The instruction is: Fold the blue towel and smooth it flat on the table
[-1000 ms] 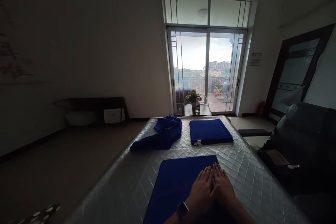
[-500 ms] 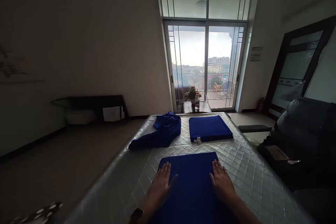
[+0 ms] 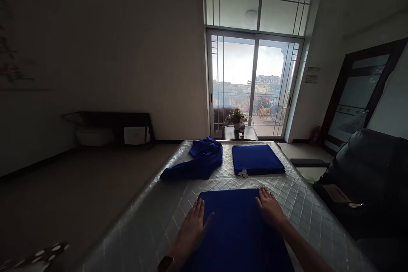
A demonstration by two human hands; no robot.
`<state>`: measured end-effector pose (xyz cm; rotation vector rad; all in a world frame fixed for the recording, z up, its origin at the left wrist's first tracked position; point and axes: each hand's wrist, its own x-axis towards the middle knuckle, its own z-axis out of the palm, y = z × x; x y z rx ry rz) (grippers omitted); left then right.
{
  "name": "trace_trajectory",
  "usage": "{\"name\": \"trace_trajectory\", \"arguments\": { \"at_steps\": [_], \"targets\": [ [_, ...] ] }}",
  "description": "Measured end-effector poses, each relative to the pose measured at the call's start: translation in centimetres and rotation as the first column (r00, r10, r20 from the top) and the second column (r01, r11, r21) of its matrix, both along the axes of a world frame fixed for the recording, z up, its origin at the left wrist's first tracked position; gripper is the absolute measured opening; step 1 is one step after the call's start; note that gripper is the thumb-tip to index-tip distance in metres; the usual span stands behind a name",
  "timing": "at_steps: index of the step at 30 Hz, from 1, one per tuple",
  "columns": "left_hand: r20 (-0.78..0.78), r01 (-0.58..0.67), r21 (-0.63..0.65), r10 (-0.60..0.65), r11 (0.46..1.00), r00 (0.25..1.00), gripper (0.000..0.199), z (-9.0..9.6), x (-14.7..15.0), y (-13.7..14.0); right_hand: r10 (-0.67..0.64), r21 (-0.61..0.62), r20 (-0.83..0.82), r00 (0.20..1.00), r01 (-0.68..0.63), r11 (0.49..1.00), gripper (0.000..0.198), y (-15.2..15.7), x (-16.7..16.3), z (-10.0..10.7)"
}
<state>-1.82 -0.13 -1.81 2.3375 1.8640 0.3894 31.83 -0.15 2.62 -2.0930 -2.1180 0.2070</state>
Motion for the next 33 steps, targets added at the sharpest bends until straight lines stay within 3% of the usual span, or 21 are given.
{"name": "trace_trajectory", "arguments": {
  "at_steps": [4,7,12,16,20,24,28,33],
  "targets": [
    [0.021,-0.007,0.019,0.006,1.0,1.0,0.089,-0.2,-0.1,-0.1,-0.012,0.015,-0.036,0.999,0.013,1.0,0.069,1.6,0.0,-1.0],
    [0.011,-0.034,-0.041,0.035,0.999,0.999,0.088,-0.1,-0.3,-0.1,-0.024,0.047,-0.063,0.998,0.027,0.999,0.069,1.7,0.2,-2.1],
    [-0.101,-0.064,-0.039,0.06,0.997,0.993,0.092,0.8,1.5,0.7,-0.01,0.095,-0.11,0.994,0.02,0.995,0.068,1.6,0.3,-2.8],
    [-0.12,0.144,0.028,-0.139,0.989,0.983,0.086,2.1,8.3,1.4,-0.012,0.113,-0.123,0.992,0.026,0.993,0.066,1.7,0.4,-3.0],
    [-0.039,0.355,0.051,-0.353,0.933,0.935,0.077,3.0,17.5,2.2,0.004,0.104,-0.101,0.995,0.007,0.995,0.064,1.7,0.7,-3.4],
    [0.047,0.4,0.03,-0.401,0.916,0.915,0.074,2.9,22.3,2.9,0.042,0.093,-0.081,0.996,-0.035,0.995,0.065,1.6,1.1,-3.8],
    [0.026,0.341,0.001,-0.341,0.94,0.94,0.076,1.7,20.4,3.8,0.018,0.091,-0.112,0.994,-0.008,0.996,0.063,1.8,1.0,-3.6],
    [-0.068,0.223,0.012,-0.222,0.975,0.973,0.075,0.4,12.2,5.1,-0.004,0.083,-0.146,0.989,0.016,0.996,0.064,1.9,0.8,-3.2]
  ]
}}
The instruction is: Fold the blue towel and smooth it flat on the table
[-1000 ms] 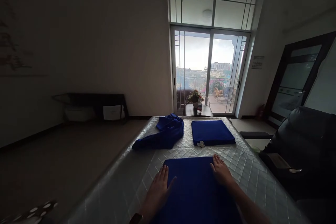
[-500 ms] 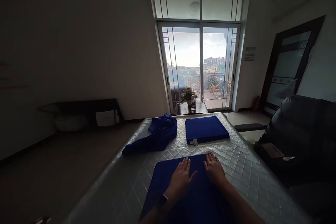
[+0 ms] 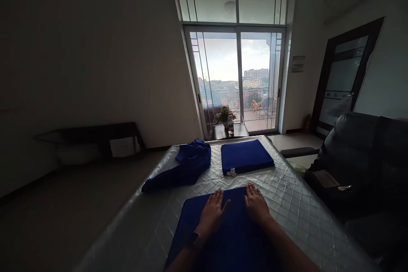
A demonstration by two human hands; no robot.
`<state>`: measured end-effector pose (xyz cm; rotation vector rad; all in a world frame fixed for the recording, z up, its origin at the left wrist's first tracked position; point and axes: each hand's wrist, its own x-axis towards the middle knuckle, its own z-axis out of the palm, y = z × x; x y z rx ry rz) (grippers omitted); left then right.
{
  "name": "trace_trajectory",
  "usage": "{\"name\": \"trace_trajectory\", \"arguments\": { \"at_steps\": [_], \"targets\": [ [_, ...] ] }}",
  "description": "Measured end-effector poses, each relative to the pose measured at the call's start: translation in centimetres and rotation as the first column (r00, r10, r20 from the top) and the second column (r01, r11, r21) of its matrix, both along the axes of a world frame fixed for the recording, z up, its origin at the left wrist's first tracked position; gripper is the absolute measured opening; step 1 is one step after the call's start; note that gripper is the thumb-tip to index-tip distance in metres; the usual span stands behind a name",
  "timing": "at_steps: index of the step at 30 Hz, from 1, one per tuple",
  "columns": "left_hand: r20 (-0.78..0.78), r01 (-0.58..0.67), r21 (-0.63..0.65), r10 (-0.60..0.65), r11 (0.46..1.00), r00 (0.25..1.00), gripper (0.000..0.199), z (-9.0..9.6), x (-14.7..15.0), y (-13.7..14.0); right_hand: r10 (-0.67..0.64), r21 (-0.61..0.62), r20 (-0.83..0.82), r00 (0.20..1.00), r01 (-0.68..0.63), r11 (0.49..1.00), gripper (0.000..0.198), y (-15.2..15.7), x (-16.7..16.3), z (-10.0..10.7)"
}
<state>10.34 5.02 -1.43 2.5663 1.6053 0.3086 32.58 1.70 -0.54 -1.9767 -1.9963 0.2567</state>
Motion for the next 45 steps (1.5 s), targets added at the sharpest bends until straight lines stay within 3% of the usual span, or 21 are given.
{"name": "trace_trajectory", "arguments": {
  "at_steps": [4,7,15,22,25,28,31,33,35,37,39,45],
  "targets": [
    [-0.028,-0.15,0.014,0.15,0.989,0.988,0.076,-0.6,-7.0,0.3,0.004,0.005,0.015,1.0,-0.005,1.0,0.064,-0.1,0.0,0.0],
    [0.004,-0.221,0.03,0.221,0.975,0.975,0.079,-0.7,-9.9,-0.1,0.0,0.005,0.04,0.999,-0.001,1.0,0.065,-0.2,0.0,-0.1],
    [0.053,-0.246,0.049,0.243,0.968,0.969,0.088,-0.4,-10.0,-0.9,0.009,-0.008,0.106,0.994,-0.008,1.0,0.064,-0.2,-0.2,0.6],
    [-0.006,-0.273,0.027,0.273,0.962,0.962,0.096,0.2,-10.0,-0.2,-0.003,-0.005,0.117,0.993,0.004,1.0,0.067,-2.0,-0.4,0.4],
    [0.005,-0.304,0.038,0.304,0.952,0.953,0.097,1.5,-7.4,-0.2,-0.034,-0.025,0.1,0.994,0.036,0.999,0.068,-2.5,-0.7,0.1],
    [0.075,-0.106,0.005,0.105,0.994,0.992,0.091,2.8,-1.8,-1.4,-0.038,-0.034,0.088,0.995,0.041,0.999,0.068,-2.6,-0.8,0.1],
    [0.149,0.12,-0.038,-0.113,0.992,0.982,0.086,3.0,4.8,-3.2,-0.003,-0.046,0.104,0.995,0.008,0.999,0.066,-2.6,-0.6,0.3],
    [0.18,0.207,-0.053,-0.194,0.977,0.964,0.081,2.5,8.0,-4.2,0.031,-0.047,0.122,0.992,-0.025,0.999,0.065,-2.8,-0.4,0.4],
    [0.193,0.235,-0.061,-0.22,0.97,0.956,0.077,1.8,9.2,-4.5,0.051,-0.044,0.13,0.99,-0.046,0.998,0.064,-2.9,-0.3,0.4],
    [0.172,0.221,-0.061,-0.208,0.973,0.963,0.074,1.1,8.3,-4.3,0.039,-0.038,0.118,0.992,-0.035,0.999,0.064,-2.9,-0.3,0.3],
    [0.127,0.17,-0.05,-0.163,0.984,0.978,0.074,0.6,5.7,-3.5,0.016,-0.028,0.088,0.996,-0.014,1.0,0.064,-2.9,-0.4,0.3],
    [-0.004,-0.102,-0.003,0.102,0.995,0.995,0.083,-0.4,-7.3,-1.1,-0.019,-0.005,0.029,0.999,0.019,1.0,0.065,-2.5,-0.5,-0.2]
  ]
}}
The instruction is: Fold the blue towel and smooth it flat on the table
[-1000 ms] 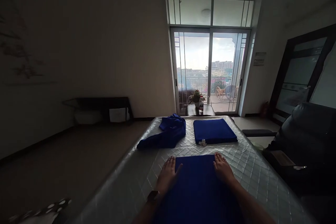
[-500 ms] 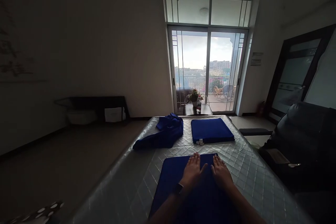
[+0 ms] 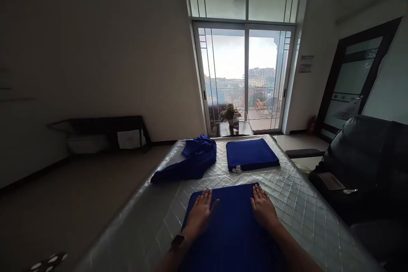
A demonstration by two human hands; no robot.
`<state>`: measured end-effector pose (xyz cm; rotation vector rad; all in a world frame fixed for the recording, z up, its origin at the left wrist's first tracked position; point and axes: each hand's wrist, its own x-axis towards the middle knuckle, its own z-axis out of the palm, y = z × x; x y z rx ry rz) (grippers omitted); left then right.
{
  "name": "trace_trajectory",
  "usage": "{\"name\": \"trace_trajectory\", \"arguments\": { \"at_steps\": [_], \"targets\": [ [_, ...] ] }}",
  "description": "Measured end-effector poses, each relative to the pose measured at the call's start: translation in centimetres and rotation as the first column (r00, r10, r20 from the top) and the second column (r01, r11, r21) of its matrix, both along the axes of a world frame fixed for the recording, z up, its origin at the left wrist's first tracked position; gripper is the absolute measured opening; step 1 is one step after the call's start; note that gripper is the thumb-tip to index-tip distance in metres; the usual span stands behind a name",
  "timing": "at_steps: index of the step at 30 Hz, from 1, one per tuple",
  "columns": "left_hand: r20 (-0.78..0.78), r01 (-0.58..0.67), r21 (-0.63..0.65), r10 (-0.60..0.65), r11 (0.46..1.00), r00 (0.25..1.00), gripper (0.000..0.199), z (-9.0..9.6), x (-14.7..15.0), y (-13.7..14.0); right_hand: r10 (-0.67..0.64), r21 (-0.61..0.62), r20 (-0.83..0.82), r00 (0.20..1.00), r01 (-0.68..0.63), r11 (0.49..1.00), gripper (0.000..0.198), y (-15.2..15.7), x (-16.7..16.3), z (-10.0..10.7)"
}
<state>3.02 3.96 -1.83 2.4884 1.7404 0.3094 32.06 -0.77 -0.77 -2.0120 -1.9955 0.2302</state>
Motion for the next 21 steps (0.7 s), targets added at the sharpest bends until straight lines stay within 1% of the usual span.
{"name": "trace_trajectory", "arguments": {
  "at_steps": [2,3,5,10,14,18,21],
  "targets": [
    [0.013,-0.073,0.03,0.073,0.997,0.997,0.083,-0.4,-3.4,0.3,0.004,-0.004,0.016,1.0,-0.004,1.0,0.066,0.1,0.0,-0.1],
    [0.031,-0.097,0.041,0.095,0.994,0.995,0.083,-0.5,-4.6,0.3,0.004,-0.009,0.028,1.0,-0.004,1.0,0.066,0.1,0.0,-0.1],
    [0.06,-0.122,0.046,0.119,0.991,0.991,0.085,-0.6,-5.8,0.2,0.0,-0.021,0.05,0.999,0.001,1.0,0.067,0.0,0.0,0.1],
    [0.068,-0.132,0.038,0.129,0.991,0.989,0.092,-0.2,-5.3,-0.2,-0.018,-0.061,0.115,0.993,0.025,0.998,0.067,0.0,-0.3,0.5],
    [0.061,-0.143,0.01,0.142,0.99,0.988,0.095,0.1,-5.0,-0.4,-0.005,-0.081,0.178,0.984,0.02,0.997,0.067,0.8,-0.5,1.2],
    [0.072,-0.144,0.026,0.141,0.989,0.987,0.091,-0.3,-5.1,-0.5,0.012,-0.049,0.164,0.986,-0.004,0.999,0.068,1.8,-0.6,1.8],
    [0.067,-0.143,0.059,0.139,0.988,0.988,0.086,-0.7,-5.6,-0.2,0.004,-0.044,0.141,0.99,0.002,0.999,0.069,2.1,-0.4,1.5]
  ]
}}
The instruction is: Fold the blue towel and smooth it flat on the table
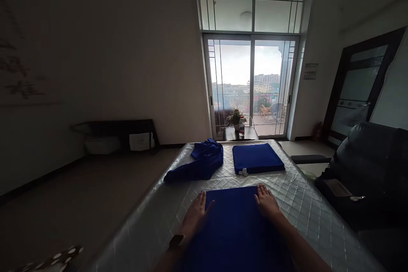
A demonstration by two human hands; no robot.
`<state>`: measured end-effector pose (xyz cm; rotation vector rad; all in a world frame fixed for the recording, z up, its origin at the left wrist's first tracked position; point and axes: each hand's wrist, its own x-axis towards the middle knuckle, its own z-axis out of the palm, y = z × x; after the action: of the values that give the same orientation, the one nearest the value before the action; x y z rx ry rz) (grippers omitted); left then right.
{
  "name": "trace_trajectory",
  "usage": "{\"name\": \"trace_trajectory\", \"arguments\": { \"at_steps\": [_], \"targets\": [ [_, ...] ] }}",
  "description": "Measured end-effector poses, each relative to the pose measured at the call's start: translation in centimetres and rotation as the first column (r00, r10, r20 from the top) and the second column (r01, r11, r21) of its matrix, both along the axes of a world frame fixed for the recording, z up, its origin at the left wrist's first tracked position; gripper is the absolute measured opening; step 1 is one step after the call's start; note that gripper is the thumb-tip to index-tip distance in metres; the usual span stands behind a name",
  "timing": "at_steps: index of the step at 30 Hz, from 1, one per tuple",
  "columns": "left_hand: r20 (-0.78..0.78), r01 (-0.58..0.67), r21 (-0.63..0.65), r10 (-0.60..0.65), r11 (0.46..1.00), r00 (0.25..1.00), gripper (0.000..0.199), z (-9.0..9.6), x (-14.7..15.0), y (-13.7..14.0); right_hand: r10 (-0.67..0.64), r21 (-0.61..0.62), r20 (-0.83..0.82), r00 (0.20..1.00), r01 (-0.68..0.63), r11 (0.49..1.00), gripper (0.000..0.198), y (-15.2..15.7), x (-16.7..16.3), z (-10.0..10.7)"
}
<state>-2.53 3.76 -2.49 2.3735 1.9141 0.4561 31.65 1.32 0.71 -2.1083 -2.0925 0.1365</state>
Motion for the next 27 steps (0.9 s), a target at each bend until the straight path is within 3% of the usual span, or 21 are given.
{"name": "trace_trajectory", "arguments": {
  "at_steps": [4,7,10,14,17,21,27],
  "targets": [
    [-0.135,0.002,0.001,-0.002,1.0,0.991,0.085,0.6,0.1,1.1,-0.007,0.022,-0.06,0.998,0.009,1.0,0.069,0.0,0.2,-1.1],
    [-0.223,0.007,0.09,0.014,0.996,0.975,0.081,1.9,3.0,1.6,-0.002,0.048,-0.091,0.996,0.006,0.999,0.069,0.0,0.2,-1.4],
    [-0.182,0.15,0.156,-0.121,0.976,0.976,0.072,2.6,9.6,1.1,-0.012,0.057,-0.11,0.994,0.018,0.998,0.068,0.0,0.2,-1.2],
    [-0.062,0.378,0.178,-0.373,0.909,0.926,0.065,2.1,19.9,-0.4,0.017,0.042,-0.092,0.996,-0.014,0.999,0.066,-0.2,0.6,-1.1],
    [-0.007,0.456,0.134,-0.46,0.88,0.888,0.06,1.5,23.8,-0.5,0.056,0.022,-0.063,0.996,-0.055,0.998,0.067,-0.3,0.8,-1.2],
    [-0.028,0.418,0.068,-0.417,0.906,0.908,0.06,1.0,22.0,0.5,0.036,0.025,-0.093,0.995,-0.034,0.999,0.066,-0.1,0.8,-1.4],
    [-0.117,0.229,-0.007,-0.228,0.973,0.967,0.074,0.8,12.8,1.2,0.003,0.033,-0.165,0.986,0.003,0.999,0.068,0.1,0.6,-1.3]
  ]
}}
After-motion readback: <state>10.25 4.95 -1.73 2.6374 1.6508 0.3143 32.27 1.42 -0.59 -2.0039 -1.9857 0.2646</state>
